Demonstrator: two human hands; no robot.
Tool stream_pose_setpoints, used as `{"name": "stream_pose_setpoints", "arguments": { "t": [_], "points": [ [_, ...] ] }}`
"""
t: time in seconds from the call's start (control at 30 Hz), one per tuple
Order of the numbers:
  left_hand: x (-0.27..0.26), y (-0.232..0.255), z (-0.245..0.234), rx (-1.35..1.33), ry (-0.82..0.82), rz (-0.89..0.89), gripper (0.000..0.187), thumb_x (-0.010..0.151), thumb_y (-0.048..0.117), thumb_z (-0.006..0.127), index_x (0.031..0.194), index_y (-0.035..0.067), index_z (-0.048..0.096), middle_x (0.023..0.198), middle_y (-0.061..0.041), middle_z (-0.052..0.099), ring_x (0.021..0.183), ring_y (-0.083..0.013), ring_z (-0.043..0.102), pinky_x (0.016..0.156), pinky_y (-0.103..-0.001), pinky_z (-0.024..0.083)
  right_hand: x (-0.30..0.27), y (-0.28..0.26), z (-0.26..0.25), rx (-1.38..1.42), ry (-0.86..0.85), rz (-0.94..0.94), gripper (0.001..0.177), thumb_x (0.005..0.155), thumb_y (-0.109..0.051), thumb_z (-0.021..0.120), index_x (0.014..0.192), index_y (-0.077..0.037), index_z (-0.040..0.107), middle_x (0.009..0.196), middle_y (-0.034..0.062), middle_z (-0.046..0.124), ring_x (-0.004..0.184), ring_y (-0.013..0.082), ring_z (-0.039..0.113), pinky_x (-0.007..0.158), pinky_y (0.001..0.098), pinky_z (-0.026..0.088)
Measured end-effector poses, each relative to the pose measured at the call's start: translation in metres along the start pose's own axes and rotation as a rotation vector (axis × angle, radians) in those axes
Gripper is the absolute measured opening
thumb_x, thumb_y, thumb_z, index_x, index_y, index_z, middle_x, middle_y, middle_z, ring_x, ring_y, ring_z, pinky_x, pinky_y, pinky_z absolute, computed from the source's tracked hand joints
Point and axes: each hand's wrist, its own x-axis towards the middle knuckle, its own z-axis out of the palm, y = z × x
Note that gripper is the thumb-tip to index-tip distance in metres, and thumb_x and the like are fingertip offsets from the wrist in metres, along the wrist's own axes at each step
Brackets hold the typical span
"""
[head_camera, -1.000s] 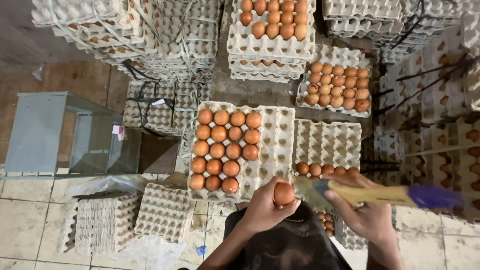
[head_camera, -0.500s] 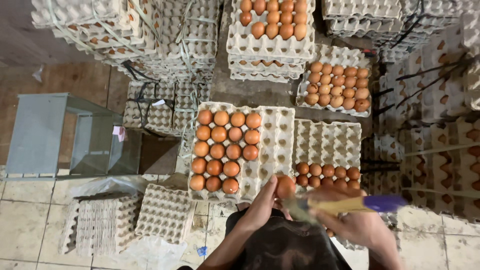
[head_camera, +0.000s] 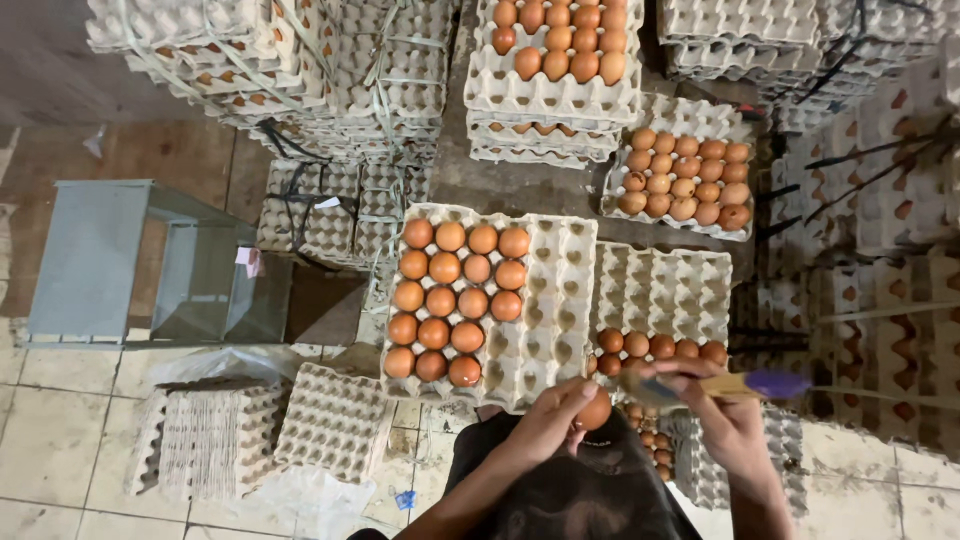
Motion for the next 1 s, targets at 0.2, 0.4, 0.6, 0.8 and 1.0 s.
{"name": "stream_pose_setpoints", "arguments": {
  "t": [0.2, 0.4, 0.6, 0.8, 1.0],
  "points": [
    [0.014, -0.025, 0.008, 0.254, 0.001, -0.040, 0.054, 0.105, 0.061, 0.040, 0.111, 0.021, 0.076, 0.084, 0.003, 0.054, 0.082, -0.0084, 0.047, 0.077, -0.023, 0.035, -0.015, 0.002, 0.015, -0.165, -0.249, 0.393, 0.047, 0.079, -0.014, 0.085, 0.126, -0.010, 0.080, 0.075, 0.0022, 0.081, 0.054, 0.0100, 0.063, 0.051, 0.0225, 0.052],
    [0.022, -0.017, 0.016, 0.304, 0.100, -0.194, 0.071, 0.098, 0.066, 0.030, 0.120, 0.018, 0.077, 0.130, -0.005, 0.075, 0.126, -0.0142, 0.065, 0.108, -0.026, 0.042, -0.019, 0.029, 0.021, -0.427, -0.249, 0.189, 0.052, 0.068, -0.041, 0.094, 0.110, -0.014, 0.081, 0.097, 0.0019, 0.081, 0.082, 0.0149, 0.071, 0.072, 0.0307, 0.054],
    [0.035, -0.037, 0.014, 0.177, 0.188, -0.344, 0.068, 0.100, 0.074, 0.030, 0.066, 0.019, 0.050, 0.056, 0.001, 0.047, 0.051, -0.0137, 0.045, 0.055, -0.031, 0.036, -0.006, 0.024, 0.017, -0.361, -0.276, 0.401, 0.056, 0.067, -0.028, 0.096, 0.120, -0.019, 0.080, 0.111, -0.0002, 0.086, 0.089, 0.0103, 0.081, 0.078, 0.0249, 0.065],
    [0.032, -0.020, 0.018, 0.325, 0.176, -0.132, 0.084, 0.097, 0.071, 0.018, 0.109, 0.011, 0.075, 0.055, 0.003, 0.059, 0.039, -0.0057, 0.048, 0.040, -0.023, 0.038, 0.013, 0.061, -0.014, -0.240, -0.208, 0.644, 0.045, 0.080, -0.014, 0.087, 0.124, -0.011, 0.076, 0.089, 0.0120, 0.088, 0.045, 0.0117, 0.070, 0.036, 0.0238, 0.054],
    [0.015, -0.033, -0.013, 0.685, 0.366, 0.189, 0.048, 0.106, 0.053, 0.037, 0.104, 0.015, 0.067, 0.068, 0.003, 0.062, 0.064, -0.0128, 0.067, 0.058, -0.028, 0.049, 0.061, 0.127, 0.010, -0.554, 0.001, 0.726, 0.027, 0.091, -0.025, 0.080, 0.110, -0.008, 0.074, 0.082, 0.0077, 0.078, 0.059, 0.0193, 0.069, 0.046, 0.0270, 0.053]
  ]
}}
